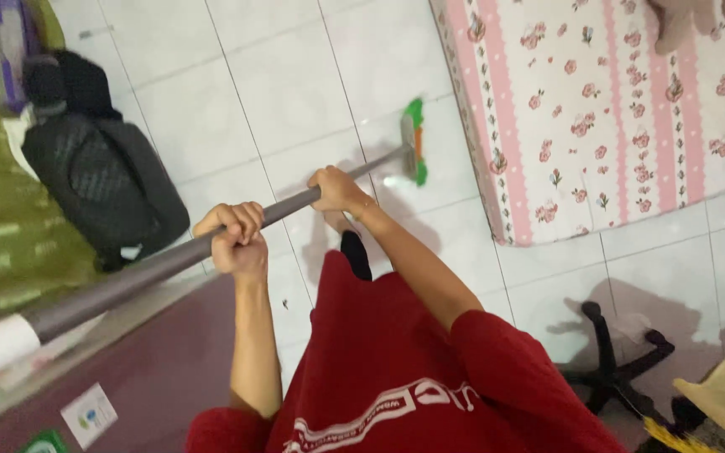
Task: Sweeping a tiled bedroom floor with a broom.
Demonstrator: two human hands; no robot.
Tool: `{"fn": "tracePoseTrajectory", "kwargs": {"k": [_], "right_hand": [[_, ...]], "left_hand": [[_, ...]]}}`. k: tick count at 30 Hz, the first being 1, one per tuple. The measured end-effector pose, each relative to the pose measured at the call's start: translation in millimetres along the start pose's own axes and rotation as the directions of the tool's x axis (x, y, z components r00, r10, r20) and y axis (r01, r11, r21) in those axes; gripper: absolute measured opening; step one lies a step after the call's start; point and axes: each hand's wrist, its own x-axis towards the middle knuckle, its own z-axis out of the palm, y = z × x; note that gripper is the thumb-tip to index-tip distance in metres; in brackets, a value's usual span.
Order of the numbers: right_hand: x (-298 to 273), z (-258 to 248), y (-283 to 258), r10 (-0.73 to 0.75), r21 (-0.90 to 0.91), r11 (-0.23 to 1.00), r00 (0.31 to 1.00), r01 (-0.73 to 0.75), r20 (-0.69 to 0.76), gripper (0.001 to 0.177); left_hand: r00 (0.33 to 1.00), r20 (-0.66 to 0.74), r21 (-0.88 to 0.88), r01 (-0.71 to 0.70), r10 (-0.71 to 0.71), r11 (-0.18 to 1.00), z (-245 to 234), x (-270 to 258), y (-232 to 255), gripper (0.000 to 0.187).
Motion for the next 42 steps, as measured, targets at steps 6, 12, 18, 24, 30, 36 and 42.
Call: {"fn": "tracePoseTrajectory", "kwargs": {"k": [6, 12, 18, 24, 30, 36, 42], "right_hand": [[15.8, 6.5, 102.7, 0.284, -0.229, 0.945, 0.932, -0.232, 0.225, 0.023], [77.8, 55.0, 89.0, 0.236, -0.097, 0.971, 0.922, -0.217, 0.306, 0.016], [141.5, 54.7, 9.6, 0.181, -0.131, 0.980, 0.945, -0.150, 0.271, 0.017], [100.6, 23.3, 128.1, 0.370, -0.309, 0.909, 0.883, -0.280, 0.287, 0.024], [140.9, 17.7, 107.3, 0.420, -0.225, 0.905, 0.846, -0.362, 0.327, 0.025], [194.6, 13.4, 63.7, 0.235, -0.104, 0.970, 0.952, -0.218, 0.198, 0.026], [199.6, -57.6, 131.8, 0.497, -0.149, 0.867, 0.815, -0.475, 0.297, 0.022]], "left_hand": [[0.967, -0.108, -0.023, 0.229, -0.230, 0.973, -19.4, 7.4, -103.8, 0.014], [0.952, -0.235, -0.034, 0.192, -0.195, 0.981, -108.7, 38.1, -103.8, 0.019], [0.994, -0.060, -0.011, 0.090, -0.090, 0.996, -123.3, 97.7, -22.6, 0.014], [0.947, -0.065, -0.033, 0.312, -0.314, 0.949, -105.7, 83.9, -139.2, 0.011], [0.957, -0.072, -0.020, 0.279, -0.279, 0.960, -117.3, 115.3, -141.0, 0.014], [0.980, -0.048, -0.026, 0.194, -0.195, 0.981, -131.0, 178.4, -101.5, 0.017], [0.936, -0.121, -0.013, 0.332, -0.331, 0.943, -54.4, 216.8, -151.8, 0.015]]}}
